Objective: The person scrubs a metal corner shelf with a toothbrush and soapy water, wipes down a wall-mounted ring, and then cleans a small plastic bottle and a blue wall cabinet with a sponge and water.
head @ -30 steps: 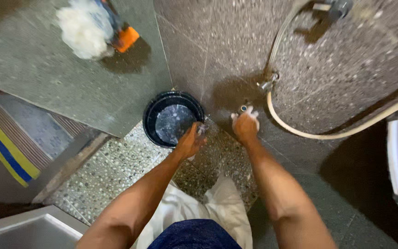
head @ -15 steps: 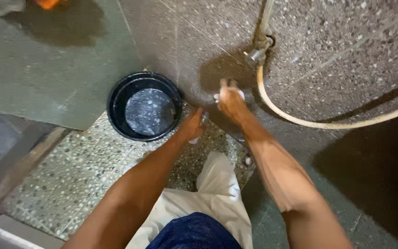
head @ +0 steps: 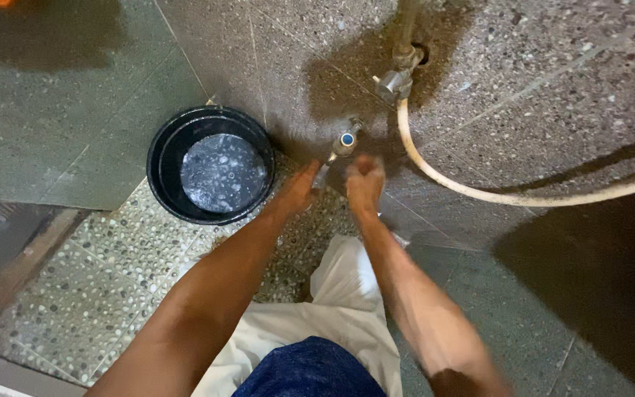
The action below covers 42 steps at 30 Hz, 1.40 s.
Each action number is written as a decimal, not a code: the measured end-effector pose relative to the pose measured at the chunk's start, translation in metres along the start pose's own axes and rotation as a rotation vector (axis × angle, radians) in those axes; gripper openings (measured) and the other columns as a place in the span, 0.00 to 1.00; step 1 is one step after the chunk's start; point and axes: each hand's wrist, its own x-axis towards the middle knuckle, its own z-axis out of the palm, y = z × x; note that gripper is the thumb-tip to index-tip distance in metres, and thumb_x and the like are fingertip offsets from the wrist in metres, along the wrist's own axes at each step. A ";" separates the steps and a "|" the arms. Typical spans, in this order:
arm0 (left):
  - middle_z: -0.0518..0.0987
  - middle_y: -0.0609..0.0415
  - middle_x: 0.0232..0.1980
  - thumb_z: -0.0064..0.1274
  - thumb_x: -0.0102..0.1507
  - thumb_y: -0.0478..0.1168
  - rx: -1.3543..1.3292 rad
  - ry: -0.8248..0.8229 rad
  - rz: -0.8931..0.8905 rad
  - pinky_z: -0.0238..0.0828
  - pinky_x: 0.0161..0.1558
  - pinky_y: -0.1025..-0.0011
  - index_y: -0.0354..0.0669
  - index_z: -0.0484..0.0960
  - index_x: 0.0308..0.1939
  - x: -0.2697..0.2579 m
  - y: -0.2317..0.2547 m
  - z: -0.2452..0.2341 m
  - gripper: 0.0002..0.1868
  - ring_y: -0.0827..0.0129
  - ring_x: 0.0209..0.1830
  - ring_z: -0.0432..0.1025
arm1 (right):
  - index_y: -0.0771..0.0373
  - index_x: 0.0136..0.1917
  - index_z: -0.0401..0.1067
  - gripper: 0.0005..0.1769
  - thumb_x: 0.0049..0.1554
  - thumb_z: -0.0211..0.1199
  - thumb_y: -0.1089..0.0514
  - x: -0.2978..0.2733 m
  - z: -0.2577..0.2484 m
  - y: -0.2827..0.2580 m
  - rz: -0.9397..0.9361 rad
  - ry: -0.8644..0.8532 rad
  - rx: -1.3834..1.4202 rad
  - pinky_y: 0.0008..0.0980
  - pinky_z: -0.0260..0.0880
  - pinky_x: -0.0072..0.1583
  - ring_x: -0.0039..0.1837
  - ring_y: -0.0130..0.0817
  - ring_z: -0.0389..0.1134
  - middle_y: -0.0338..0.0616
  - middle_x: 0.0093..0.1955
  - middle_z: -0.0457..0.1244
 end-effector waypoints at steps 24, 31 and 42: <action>0.76 0.44 0.66 0.43 0.71 0.49 -0.664 0.072 -0.295 0.70 0.61 0.59 0.41 0.72 0.68 0.011 -0.016 0.018 0.25 0.52 0.63 0.72 | 0.68 0.55 0.74 0.16 0.55 0.60 0.59 0.033 0.059 0.064 0.430 0.139 0.077 0.44 0.71 0.47 0.49 0.48 0.73 0.53 0.49 0.72; 0.76 0.46 0.66 0.40 0.73 0.52 -0.828 0.054 -0.255 0.71 0.60 0.61 0.40 0.73 0.68 0.015 -0.017 0.022 0.26 0.55 0.62 0.72 | 0.63 0.55 0.74 0.17 0.51 0.62 0.62 -0.011 0.034 0.027 0.148 -0.263 -0.309 0.48 0.71 0.51 0.51 0.53 0.74 0.53 0.49 0.71; 0.66 0.48 0.75 0.35 0.74 0.48 -0.765 -0.005 -0.074 0.73 0.61 0.61 0.39 0.67 0.72 0.008 -0.007 0.015 0.26 0.59 0.70 0.65 | 0.60 0.71 0.60 0.37 0.48 0.62 0.69 -0.041 0.016 -0.020 -0.547 0.254 -0.330 0.53 0.65 0.67 0.68 0.62 0.63 0.59 0.64 0.59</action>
